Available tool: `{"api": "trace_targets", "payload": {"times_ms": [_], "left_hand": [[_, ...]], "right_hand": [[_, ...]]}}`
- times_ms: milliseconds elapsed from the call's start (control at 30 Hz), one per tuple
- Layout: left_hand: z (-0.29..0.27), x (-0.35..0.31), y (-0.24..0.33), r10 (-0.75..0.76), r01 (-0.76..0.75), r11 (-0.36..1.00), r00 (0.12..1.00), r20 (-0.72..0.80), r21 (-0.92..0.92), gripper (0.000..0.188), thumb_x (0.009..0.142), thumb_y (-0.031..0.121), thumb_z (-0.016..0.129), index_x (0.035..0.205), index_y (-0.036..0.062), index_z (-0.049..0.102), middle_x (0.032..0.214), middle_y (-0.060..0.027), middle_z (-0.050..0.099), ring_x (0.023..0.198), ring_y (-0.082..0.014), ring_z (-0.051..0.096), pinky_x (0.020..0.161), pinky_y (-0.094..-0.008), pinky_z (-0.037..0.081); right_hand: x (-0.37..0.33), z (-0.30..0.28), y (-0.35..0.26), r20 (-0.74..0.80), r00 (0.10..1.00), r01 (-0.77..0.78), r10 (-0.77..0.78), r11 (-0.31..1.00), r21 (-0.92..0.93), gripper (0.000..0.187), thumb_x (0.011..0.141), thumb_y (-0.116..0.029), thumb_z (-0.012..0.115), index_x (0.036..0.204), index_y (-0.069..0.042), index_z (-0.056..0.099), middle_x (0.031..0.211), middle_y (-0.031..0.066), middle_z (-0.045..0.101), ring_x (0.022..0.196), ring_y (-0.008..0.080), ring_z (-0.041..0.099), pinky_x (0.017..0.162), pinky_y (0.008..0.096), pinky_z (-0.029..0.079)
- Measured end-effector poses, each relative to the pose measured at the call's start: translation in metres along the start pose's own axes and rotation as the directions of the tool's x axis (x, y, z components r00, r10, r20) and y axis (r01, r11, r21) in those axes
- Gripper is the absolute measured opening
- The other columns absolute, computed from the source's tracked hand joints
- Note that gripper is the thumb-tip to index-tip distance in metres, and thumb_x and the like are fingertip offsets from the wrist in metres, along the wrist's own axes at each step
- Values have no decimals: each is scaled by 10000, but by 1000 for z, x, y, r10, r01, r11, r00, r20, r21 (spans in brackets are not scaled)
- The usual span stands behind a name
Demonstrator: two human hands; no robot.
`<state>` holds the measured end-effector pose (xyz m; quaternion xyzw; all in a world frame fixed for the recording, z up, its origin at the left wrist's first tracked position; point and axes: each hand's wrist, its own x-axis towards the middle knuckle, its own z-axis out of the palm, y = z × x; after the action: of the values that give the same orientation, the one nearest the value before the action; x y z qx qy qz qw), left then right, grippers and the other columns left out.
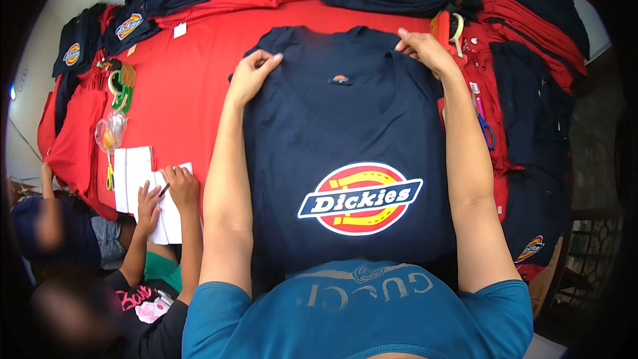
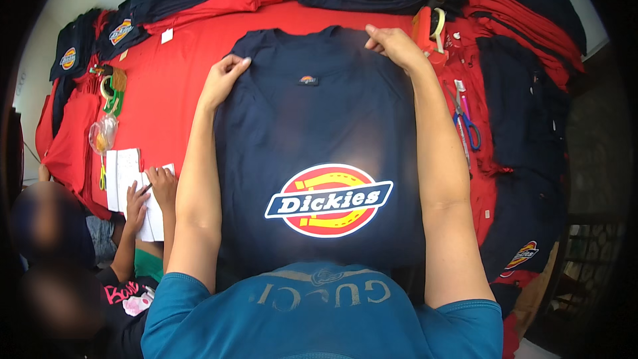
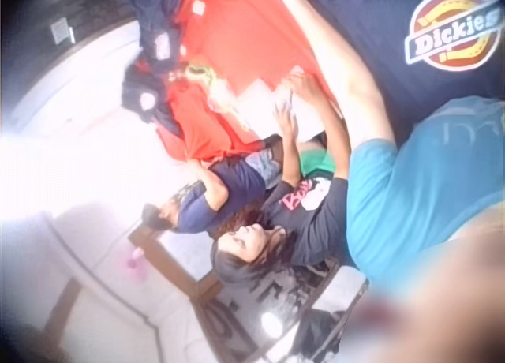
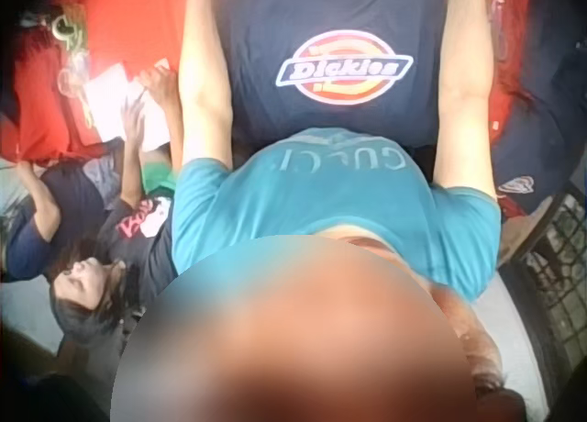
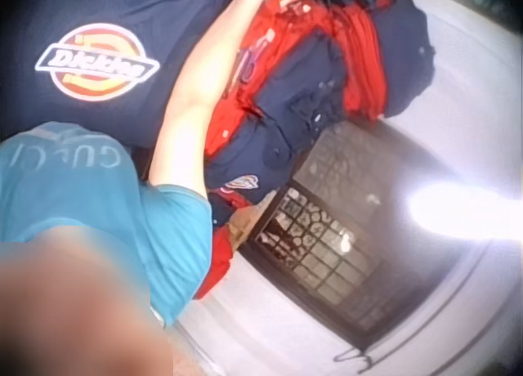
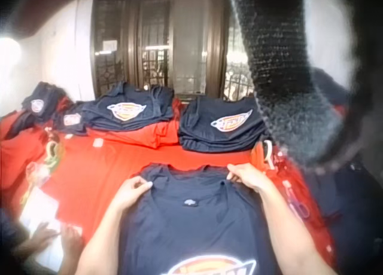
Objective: The person folds a stack of dark blue t-shirts on a red table. They smooth the fabric, fold the sleeves and bottom hem, and then fold the shirts in half before placing them on a growing pile.
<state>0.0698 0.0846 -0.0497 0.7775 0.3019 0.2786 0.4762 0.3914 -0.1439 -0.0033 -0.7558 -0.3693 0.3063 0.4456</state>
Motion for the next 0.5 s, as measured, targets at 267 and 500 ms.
{"api": "trace_targets", "payload": {"times_ms": [267,500], "left_hand": [[-8,-4,30,55,-51,993,998,-37,108,255,886,244,690,894,-7,648,709,-11,575,694,-85,507,660,-248,430],[-10,-9,24,18,-16,999,999,-39,38,264,903,255,672,916,-8,650,736,6,574,705,-76,503,662,-237,424]], "right_hand": [[0,-6,-4,252,964,141,-79,962,-236,258,878,-254,698,972,-15,671,873,-12,638,823,69,567,791,223,442],[-2,-6,-20,308,950,63,-50,997,-33,282,854,-267,724,1007,-47,638,840,-3,600,775,80,563,710,220,456]]}}
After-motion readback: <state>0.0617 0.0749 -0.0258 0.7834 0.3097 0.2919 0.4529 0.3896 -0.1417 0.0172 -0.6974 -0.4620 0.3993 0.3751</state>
